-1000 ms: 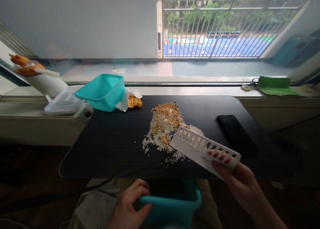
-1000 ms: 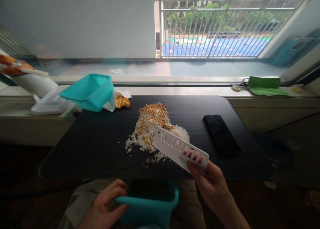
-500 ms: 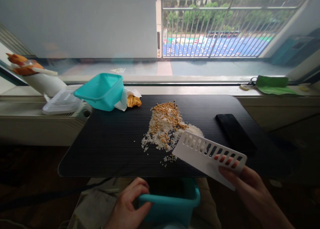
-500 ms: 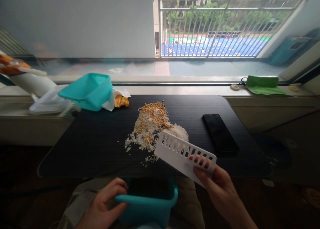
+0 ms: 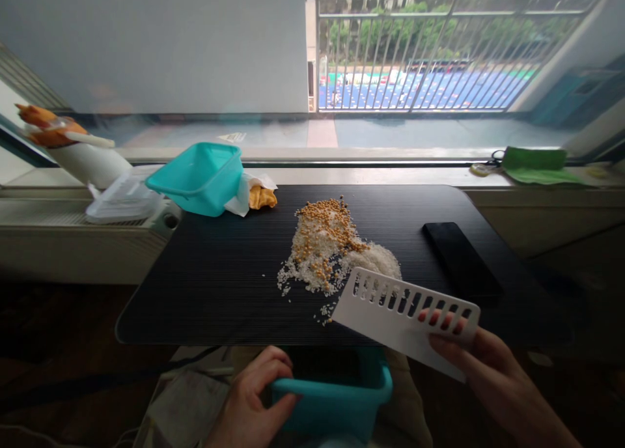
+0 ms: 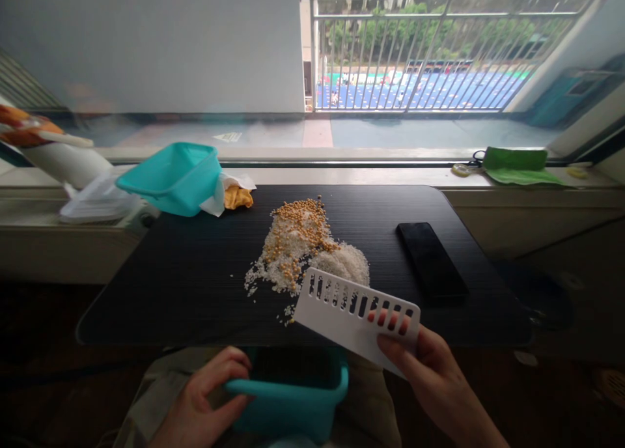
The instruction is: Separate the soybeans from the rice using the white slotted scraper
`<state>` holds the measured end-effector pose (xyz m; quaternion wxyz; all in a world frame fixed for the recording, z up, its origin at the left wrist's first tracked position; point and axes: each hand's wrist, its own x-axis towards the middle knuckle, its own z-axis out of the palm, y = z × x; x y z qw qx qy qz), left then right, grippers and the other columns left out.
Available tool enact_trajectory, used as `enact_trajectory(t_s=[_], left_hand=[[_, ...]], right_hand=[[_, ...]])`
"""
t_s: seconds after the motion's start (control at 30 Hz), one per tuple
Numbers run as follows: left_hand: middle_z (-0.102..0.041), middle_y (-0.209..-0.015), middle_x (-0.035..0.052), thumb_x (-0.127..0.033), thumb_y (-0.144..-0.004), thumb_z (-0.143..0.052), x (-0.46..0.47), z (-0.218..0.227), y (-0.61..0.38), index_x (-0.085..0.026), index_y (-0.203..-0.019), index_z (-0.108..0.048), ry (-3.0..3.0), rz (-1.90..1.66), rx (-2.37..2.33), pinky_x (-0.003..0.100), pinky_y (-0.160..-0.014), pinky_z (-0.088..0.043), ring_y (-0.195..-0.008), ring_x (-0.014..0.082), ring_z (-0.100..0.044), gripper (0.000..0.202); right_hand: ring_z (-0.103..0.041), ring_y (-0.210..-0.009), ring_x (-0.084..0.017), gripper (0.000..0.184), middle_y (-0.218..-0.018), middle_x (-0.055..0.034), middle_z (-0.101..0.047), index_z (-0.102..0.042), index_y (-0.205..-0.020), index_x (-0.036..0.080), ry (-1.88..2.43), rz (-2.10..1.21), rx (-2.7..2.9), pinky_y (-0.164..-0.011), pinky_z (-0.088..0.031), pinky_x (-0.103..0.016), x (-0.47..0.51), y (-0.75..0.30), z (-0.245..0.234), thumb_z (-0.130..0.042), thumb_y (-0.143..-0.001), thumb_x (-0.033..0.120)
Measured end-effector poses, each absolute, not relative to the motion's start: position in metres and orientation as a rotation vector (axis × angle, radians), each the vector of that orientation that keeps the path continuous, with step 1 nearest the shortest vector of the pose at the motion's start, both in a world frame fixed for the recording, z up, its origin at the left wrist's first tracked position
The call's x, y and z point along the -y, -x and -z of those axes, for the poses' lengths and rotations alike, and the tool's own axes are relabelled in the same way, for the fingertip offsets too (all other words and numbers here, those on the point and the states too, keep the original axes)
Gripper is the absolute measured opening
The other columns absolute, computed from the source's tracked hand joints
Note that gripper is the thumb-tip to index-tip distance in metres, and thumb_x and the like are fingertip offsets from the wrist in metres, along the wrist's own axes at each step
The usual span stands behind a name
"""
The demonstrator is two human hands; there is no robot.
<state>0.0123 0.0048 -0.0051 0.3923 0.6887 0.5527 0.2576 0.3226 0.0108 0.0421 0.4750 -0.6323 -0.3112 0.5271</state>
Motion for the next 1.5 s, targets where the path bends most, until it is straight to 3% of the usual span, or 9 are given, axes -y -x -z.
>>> enact_trajectory(t_s=[0.2, 0.43, 0.63, 0.8, 1.1, 1.33, 1.5], left_hand=[[-0.068, -0.079, 0.0016, -0.01, -0.072, -0.061, -0.005, 0.006, -0.012, -0.02, -0.063, -0.065, -1.75, -0.662, -1.404, 0.02, -0.067, -0.053, -0.075, 0.0176, -0.069, 0.013], [-0.068, -0.079, 0.0017, -0.011, -0.074, -0.061, -0.004, 0.003, -0.013, -0.02, -0.062, -0.065, -1.749, -0.63, -1.414, 0.022, -0.068, -0.053, -0.075, 0.0181, -0.069, 0.015], [-0.068, -0.079, 0.0016, -0.008, -0.07, -0.061, -0.004, 0.002, -0.014, -0.02, -0.063, -0.066, -1.731, -0.618, -1.435, 0.021, -0.068, -0.053, -0.075, 0.018, -0.07, 0.015], [-0.068, -0.079, 0.0015, -0.007, -0.069, -0.062, -0.004, 0.003, -0.013, -0.02, -0.063, -0.066, -1.725, -0.627, -1.437, 0.02, -0.068, -0.053, -0.076, 0.0179, -0.07, 0.014], [-0.068, -0.077, 0.0012, -0.008, -0.07, -0.062, -0.004, 0.003, -0.014, -0.02, -0.062, -0.067, -1.736, -0.641, -1.429, 0.02, -0.067, -0.053, -0.074, 0.0178, -0.07, 0.015], [-0.069, -0.08, 0.0013, -0.011, -0.071, -0.064, -0.003, 0.002, -0.003, -0.021, -0.063, -0.067, -1.71, -0.651, -1.472, 0.02, -0.068, -0.054, -0.076, 0.0185, -0.07, 0.013], [-0.07, -0.077, 0.002, -0.017, -0.068, -0.069, -0.003, -0.003, 0.017, -0.02, -0.062, -0.069, -1.665, -0.685, -1.586, 0.021, -0.065, -0.055, -0.073, 0.0204, -0.07, 0.007]], right_hand=[[-0.072, -0.094, -0.022, 0.026, -0.095, -0.0006, -0.08, -0.082, -0.086, 0.032, 1.532, -1.307, 0.822, -0.08, -0.055, -0.02, -0.011, -0.321, -0.043, -0.083, -0.065, 0.048], [-0.073, -0.09, -0.031, 0.033, -0.094, -0.0069, -0.08, -0.082, -0.088, 0.026, 1.568, -1.352, 0.976, -0.08, -0.059, -0.036, -0.009, -0.32, -0.044, -0.079, -0.068, 0.052], [-0.069, -0.106, -0.034, 0.036, -0.104, -0.0064, -0.079, -0.08, -0.095, 0.026, 1.544, -1.181, 0.796, -0.096, -0.052, -0.043, -0.023, -0.319, -0.037, -0.082, -0.067, 0.047], [-0.07, -0.103, -0.033, 0.037, -0.104, -0.0067, -0.079, -0.08, -0.094, 0.024, 1.508, -1.133, 0.784, -0.097, -0.052, -0.046, -0.037, -0.313, -0.03, -0.083, -0.066, 0.047], [-0.072, -0.097, -0.033, 0.04, -0.101, -0.0088, -0.079, -0.08, -0.097, 0.022, 1.488, -1.253, 0.85, -0.09, -0.055, -0.043, -0.037, -0.31, -0.035, -0.082, -0.067, 0.049], [-0.069, -0.106, -0.032, 0.034, -0.104, -0.0079, -0.078, -0.08, -0.094, 0.024, 1.435, -1.258, 0.971, -0.097, -0.05, -0.044, -0.036, -0.298, -0.035, -0.08, -0.071, 0.048], [-0.071, -0.099, -0.027, 0.024, -0.102, -0.006, -0.078, -0.079, -0.099, 0.024, 1.267, -1.415, 1.22, -0.092, -0.054, -0.037, -0.039, -0.272, -0.026, -0.069, -0.085, 0.04]])
